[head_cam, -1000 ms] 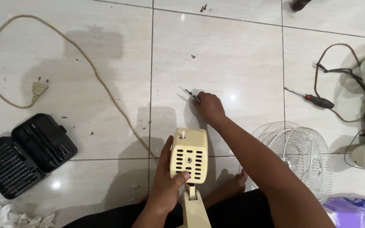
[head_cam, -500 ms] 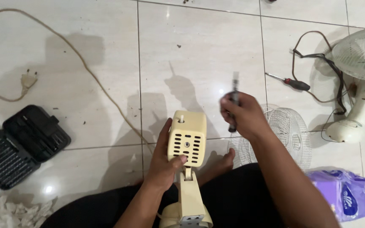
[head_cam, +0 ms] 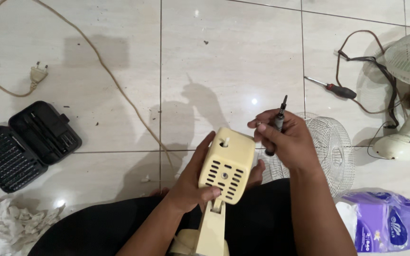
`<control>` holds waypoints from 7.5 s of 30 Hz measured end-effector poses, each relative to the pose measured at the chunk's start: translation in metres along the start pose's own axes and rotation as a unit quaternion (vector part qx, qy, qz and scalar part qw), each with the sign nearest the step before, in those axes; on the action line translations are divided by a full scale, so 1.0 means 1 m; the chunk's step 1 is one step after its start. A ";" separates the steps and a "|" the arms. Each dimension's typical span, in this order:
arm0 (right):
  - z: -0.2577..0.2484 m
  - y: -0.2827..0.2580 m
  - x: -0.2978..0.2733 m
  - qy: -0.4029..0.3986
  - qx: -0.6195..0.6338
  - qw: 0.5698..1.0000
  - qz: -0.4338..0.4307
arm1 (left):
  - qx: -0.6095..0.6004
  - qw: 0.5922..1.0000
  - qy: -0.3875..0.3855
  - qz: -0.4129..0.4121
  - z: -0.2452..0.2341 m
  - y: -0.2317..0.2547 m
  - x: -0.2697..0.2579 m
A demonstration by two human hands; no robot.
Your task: The person disassembles a small beige electrical appliance, likely a fan motor housing, using a screwdriver. They remove screws, open the casing to reveal internal components, and then reassemble the unit.
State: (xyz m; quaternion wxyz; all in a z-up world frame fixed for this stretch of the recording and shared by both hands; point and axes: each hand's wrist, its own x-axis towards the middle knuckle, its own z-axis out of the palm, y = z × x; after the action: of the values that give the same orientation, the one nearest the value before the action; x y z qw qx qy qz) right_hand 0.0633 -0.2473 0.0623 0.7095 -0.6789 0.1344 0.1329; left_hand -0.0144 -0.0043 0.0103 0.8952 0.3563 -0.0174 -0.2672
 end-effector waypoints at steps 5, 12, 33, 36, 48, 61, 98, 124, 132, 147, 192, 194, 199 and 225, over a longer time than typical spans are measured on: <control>-0.002 -0.004 0.020 -0.062 -0.089 0.994 -0.002 | -0.009 0.999 -0.045 -0.026 0.010 -0.002 -0.002; 0.019 0.007 0.027 -0.190 -0.107 0.973 0.076 | 0.023 0.991 -0.068 -0.112 0.021 0.004 -0.015; -0.024 0.137 0.157 -0.111 -0.554 0.825 0.016 | 0.022 0.996 0.005 -0.084 -0.001 -0.031 -0.012; -0.043 0.123 0.145 -0.112 -0.562 0.816 0.069 | 0.030 0.996 0.003 -0.085 -0.001 -0.034 -0.013; -0.040 0.124 0.142 -0.107 -0.574 0.811 0.034 | 0.040 0.995 0.021 -0.092 -0.002 -0.033 -0.010; -0.006 0.065 0.116 -0.121 -0.562 0.817 0.032 | 0.064 0.994 0.035 -0.080 -0.007 -0.032 -0.010; 0.024 0.024 0.064 -0.175 -0.310 0.916 0.184 | 0.031 0.956 0.264 -0.123 -0.051 -0.075 0.033; 0.027 0.039 0.067 -0.211 -0.359 0.903 0.102 | -0.001 0.950 0.309 -0.049 -0.050 -0.077 0.032; 0.025 0.026 0.062 -0.204 -0.431 0.860 0.182 | 0.236 0.929 0.267 -0.105 -0.032 -0.080 0.023; -0.001 0.010 0.008 -0.178 -0.569 0.793 0.124 | 0.295 0.940 0.132 -0.108 -0.016 -0.101 0.017; -0.017 0.002 -0.055 -0.158 -0.422 0.893 -0.006 | 0.353 0.915 0.151 0.128 0.008 -0.086 0.012; -0.018 0.002 -0.055 -0.162 -0.428 0.889 -0.026 | 0.362 0.911 0.150 0.131 0.008 -0.085 0.013; -0.019 0.000 -0.056 -0.160 -0.434 0.883 -0.078 | 0.335 0.920 0.157 0.126 0.007 -0.089 0.015; -0.010 -0.013 -0.080 -0.040 -0.665 0.705 -0.242 | 0.446 0.873 0.126 0.152 0.014 -0.075 0.015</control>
State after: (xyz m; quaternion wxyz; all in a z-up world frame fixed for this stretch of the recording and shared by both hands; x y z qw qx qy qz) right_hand -0.0063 -0.2581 0.1042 0.0868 -0.9778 -0.1868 0.0385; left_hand -0.0395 -0.0657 -0.0298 0.6651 0.7416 -0.0759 -0.0444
